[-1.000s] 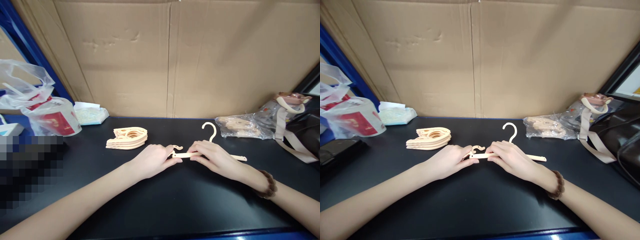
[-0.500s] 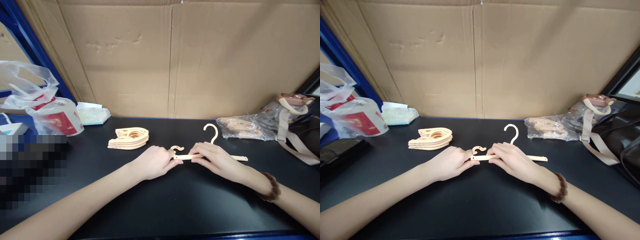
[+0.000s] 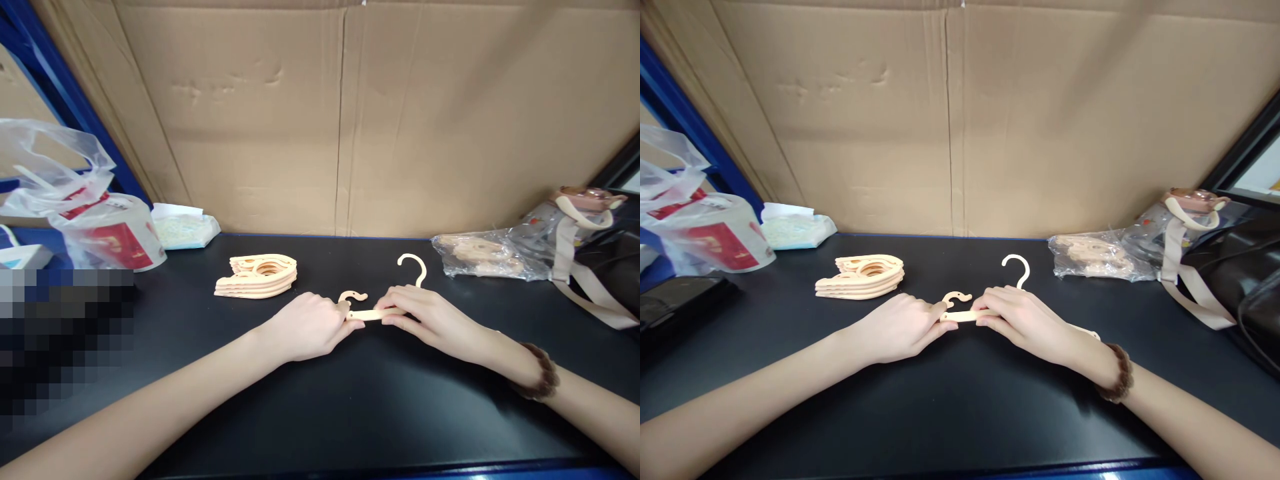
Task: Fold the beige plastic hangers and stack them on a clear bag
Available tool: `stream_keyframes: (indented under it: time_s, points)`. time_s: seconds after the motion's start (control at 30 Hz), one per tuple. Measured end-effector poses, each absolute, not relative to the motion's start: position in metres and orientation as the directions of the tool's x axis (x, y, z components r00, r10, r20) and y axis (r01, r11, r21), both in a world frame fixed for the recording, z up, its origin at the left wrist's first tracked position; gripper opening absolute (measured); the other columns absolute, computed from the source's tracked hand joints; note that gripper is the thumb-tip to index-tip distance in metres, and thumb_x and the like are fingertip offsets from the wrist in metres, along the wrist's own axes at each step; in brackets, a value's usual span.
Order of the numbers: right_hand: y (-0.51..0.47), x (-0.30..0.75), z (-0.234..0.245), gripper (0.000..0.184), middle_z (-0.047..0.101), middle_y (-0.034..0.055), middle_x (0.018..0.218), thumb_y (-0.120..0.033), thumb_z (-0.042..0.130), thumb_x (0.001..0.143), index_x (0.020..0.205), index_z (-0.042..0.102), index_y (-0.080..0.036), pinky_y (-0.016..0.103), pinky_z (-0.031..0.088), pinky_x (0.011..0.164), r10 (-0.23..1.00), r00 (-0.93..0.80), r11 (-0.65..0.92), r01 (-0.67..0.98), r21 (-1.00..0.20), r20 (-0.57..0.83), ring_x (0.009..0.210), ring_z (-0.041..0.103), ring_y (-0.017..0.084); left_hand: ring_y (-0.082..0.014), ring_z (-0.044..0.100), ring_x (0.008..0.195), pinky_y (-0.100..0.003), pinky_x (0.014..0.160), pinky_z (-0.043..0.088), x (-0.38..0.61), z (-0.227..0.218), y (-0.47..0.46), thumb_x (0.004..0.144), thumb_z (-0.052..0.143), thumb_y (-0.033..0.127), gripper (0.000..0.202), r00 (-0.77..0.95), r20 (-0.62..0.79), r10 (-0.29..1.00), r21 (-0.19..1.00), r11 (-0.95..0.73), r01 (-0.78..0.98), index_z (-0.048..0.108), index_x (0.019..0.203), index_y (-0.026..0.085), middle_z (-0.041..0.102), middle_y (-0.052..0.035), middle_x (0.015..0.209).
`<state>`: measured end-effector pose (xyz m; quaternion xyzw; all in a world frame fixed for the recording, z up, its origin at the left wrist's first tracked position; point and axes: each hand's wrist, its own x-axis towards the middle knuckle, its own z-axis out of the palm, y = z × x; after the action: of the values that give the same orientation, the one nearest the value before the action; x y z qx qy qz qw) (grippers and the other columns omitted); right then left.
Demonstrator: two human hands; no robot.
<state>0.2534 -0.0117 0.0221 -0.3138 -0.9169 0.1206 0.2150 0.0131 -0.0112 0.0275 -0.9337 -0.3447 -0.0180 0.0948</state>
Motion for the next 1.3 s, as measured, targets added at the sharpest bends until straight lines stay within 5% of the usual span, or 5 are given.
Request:
stream_keyframes:
  time_s: [0.1,0.3,0.63,0.97,1.3]
  points:
    - [-0.0112,0.2533,0.0225,0.023,0.066,0.0041,0.092,-0.033,0.04,0.102,0.1,0.059,-0.021,0.03,0.046,0.072,0.611,-0.724,0.787,0.513,-0.344,0.319,0.081,0.061,0.017,-0.0239,0.067,0.054,-0.029,0.047,0.042,0.0124,0.0259,-0.0109,0.104,0.033,0.036,0.043,0.775,0.101,0.624,-0.176,-0.755,0.631,0.064,0.086,0.013,0.066,-0.0052,0.063]
    - [-0.0103,0.2558,0.0235,0.026,0.066,0.0041,0.093,-0.033,0.037,0.102,0.104,0.061,-0.021,0.032,0.046,0.073,0.609,-0.728,0.79,0.519,-0.326,0.316,0.082,0.061,0.018,-0.0241,0.068,0.052,-0.027,0.044,0.041,0.0127,0.0248,-0.0127,0.104,0.035,0.035,0.035,0.774,0.136,0.619,-0.204,-0.746,0.633,0.046,0.124,0.008,0.069,-0.0049,0.071]
    - [-0.0121,0.2564,0.0251,0.025,0.066,0.0036,0.096,-0.031,0.038,0.102,0.103,0.061,-0.021,0.031,0.046,0.075,0.61,-0.741,0.784,0.513,-0.35,0.282,0.083,0.06,0.017,-0.0227,0.066,0.047,-0.027,0.038,0.035,0.0126,0.0263,-0.0145,0.103,0.039,0.033,0.04,0.813,0.111,0.572,-0.318,-0.755,0.574,0.038,0.133,0.008,0.068,-0.002,0.069]
    - [-0.0127,0.255,0.025,0.026,0.067,0.0024,0.094,-0.034,0.041,0.101,0.104,0.063,-0.021,0.028,0.048,0.073,0.65,-0.714,0.744,0.526,-0.412,0.261,0.082,0.063,0.015,-0.0218,0.067,0.052,-0.028,0.038,0.033,0.0141,0.0284,-0.0167,0.101,0.037,0.026,0.027,0.835,0.098,0.542,-0.305,-0.782,0.544,0.039,0.123,0.01,0.07,-0.0049,0.08]
    - [-0.0109,0.2546,0.0224,0.028,0.068,0.0021,0.101,-0.037,0.044,0.1,0.111,0.064,-0.022,0.027,0.049,0.078,0.655,-0.725,0.726,0.524,-0.446,0.214,0.089,0.064,0.015,-0.0172,0.063,0.058,-0.026,0.047,0.034,0.012,0.0301,-0.0139,0.095,0.044,0.021,0.008,0.82,0.173,0.546,-0.095,-0.819,0.565,0.05,0.093,0.017,0.064,0.0004,0.07]
